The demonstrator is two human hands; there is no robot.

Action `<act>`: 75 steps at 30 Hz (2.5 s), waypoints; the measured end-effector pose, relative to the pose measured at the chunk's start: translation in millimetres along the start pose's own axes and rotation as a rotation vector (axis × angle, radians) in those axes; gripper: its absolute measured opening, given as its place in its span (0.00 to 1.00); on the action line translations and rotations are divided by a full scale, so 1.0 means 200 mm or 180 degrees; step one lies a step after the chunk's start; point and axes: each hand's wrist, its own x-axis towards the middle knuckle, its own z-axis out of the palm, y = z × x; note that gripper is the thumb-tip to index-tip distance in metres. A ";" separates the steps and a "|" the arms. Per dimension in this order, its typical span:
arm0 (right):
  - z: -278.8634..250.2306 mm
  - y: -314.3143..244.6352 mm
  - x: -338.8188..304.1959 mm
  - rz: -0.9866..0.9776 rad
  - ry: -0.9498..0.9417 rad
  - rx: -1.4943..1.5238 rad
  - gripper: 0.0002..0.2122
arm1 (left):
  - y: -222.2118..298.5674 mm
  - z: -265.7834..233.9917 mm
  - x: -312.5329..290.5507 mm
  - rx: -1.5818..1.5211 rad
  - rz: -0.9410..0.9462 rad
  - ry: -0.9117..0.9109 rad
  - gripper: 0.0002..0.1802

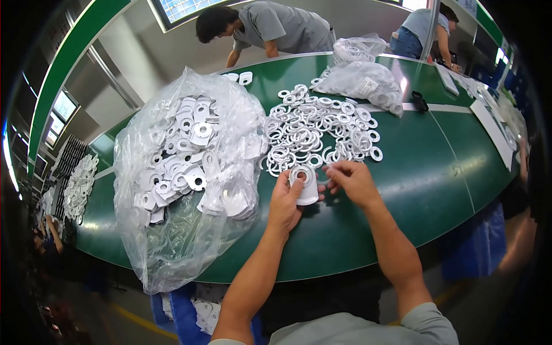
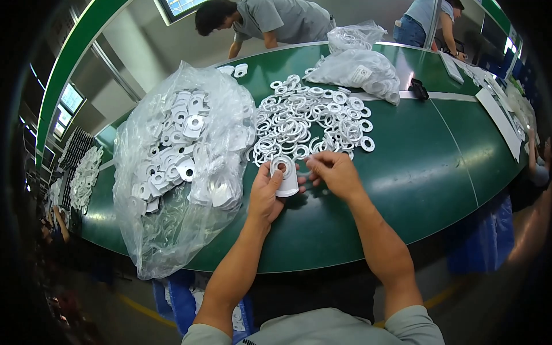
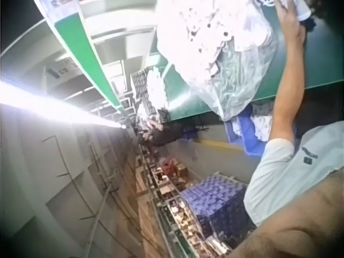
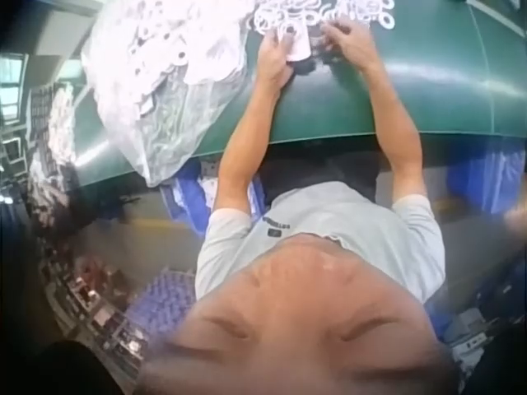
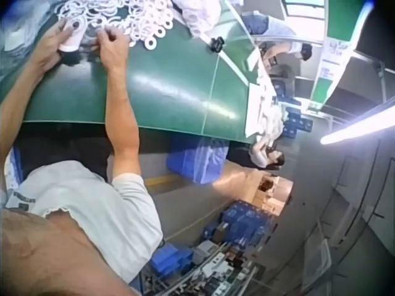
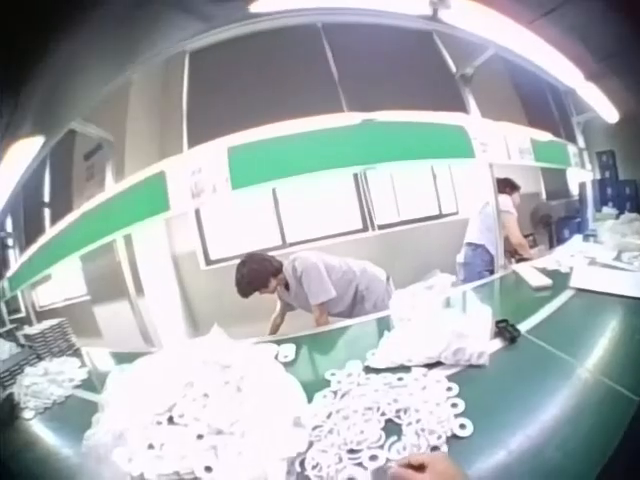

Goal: Sorting and stacking small white plastic circular components on a factory assembly line.

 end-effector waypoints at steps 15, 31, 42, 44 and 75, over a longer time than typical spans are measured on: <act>0.04 -0.01 0.00 0.0139 0.0255 -0.0030 0.09 | -0.01 -0.01 -0.01 0.0564 -0.0915 0.0169 0.28; 0.10 -0.05 -0.03 0.0235 0.0420 -0.0521 0.09 | -0.01 -0.01 -0.02 0.0523 -0.0890 -0.0127 0.24; 0.13 -0.04 -0.05 0.0069 0.0519 -0.0869 0.11 | 0.00 -0.03 -0.01 0.0673 -0.0822 -0.0103 0.19; 0.12 -0.03 -0.05 0.0147 0.0498 -0.0770 0.13 | -0.01 -0.03 -0.01 0.0634 -0.0751 -0.0104 0.19; 0.01 -0.01 -0.01 0.1093 -0.0919 0.0480 0.12 | 0.09 -0.06 -0.02 0.1623 -0.0707 -0.0027 0.23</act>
